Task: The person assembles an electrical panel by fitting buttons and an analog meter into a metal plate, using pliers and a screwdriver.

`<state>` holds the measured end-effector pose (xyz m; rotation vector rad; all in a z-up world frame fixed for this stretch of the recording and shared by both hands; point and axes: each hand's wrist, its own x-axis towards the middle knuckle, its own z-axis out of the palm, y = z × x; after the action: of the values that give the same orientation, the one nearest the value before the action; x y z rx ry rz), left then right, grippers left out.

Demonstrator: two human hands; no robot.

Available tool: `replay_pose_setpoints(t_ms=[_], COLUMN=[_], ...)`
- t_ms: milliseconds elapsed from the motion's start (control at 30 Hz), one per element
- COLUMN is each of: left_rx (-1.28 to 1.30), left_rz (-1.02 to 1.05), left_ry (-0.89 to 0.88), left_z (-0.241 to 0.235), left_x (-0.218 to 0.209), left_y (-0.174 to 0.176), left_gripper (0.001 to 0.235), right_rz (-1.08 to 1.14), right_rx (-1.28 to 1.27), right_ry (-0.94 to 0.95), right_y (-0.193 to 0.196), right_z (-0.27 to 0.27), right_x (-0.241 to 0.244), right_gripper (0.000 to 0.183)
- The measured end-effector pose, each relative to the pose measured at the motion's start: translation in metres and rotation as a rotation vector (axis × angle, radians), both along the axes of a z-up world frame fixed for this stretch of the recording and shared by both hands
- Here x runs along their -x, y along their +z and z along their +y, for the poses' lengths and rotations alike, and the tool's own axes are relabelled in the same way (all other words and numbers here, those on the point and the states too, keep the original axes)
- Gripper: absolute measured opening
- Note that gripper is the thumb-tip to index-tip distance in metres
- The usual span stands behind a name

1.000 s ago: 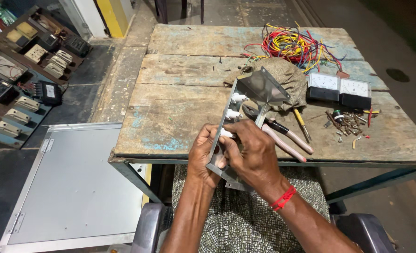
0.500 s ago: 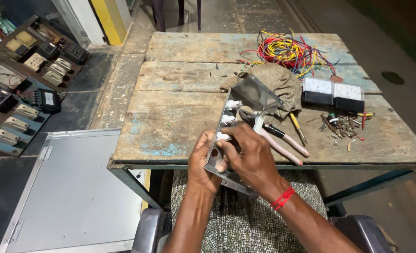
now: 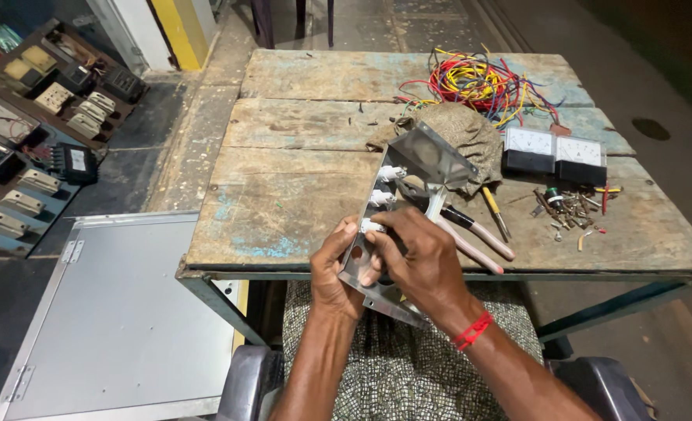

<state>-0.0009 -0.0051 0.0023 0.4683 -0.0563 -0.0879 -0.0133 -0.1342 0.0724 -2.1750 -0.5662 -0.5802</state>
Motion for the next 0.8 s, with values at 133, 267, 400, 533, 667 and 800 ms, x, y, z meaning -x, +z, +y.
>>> replay_pose_setpoints(t_ms=[133, 267, 400, 533, 667, 800], left_rx=[0.018, 0.036, 0.049, 0.061, 0.128, 0.248], left_rz=[0.016, -0.008, -0.037, -0.024, -0.054, -0.111], left_ry=[-0.03, -0.044, -0.052, -0.053, -0.074, -0.146], left_z=[0.001, -0.001, 0.0, -0.001, 0.001, 0.006], left_x=[0.001, 0.0, -0.001, 0.0, 0.002, -0.002], left_y=[0.0, -0.003, -0.006, -0.007, -0.009, -0.007], left_gripper=[0.031, 0.03, 0.03, 0.034, 0.039, 0.048], right_rz=[-0.002, -0.041, -0.08, -0.122, -0.096, 0.01], right_rx=[-0.007, -0.03, -0.023, -0.018, 0.007, -0.121], right_ry=[0.012, 0.021, 0.049, 0.043, 0.058, 0.088], right_y=[0.001, -0.001, -0.003, -0.002, 0.003, 0.006], right_z=[-0.002, -0.003, -0.003, -0.003, -0.004, -0.012], right_x=[0.002, 0.0, 0.0, 0.001, 0.004, 0.007], right_gripper=[0.019, 0.019, 0.019, 0.02, 0.022, 0.036])
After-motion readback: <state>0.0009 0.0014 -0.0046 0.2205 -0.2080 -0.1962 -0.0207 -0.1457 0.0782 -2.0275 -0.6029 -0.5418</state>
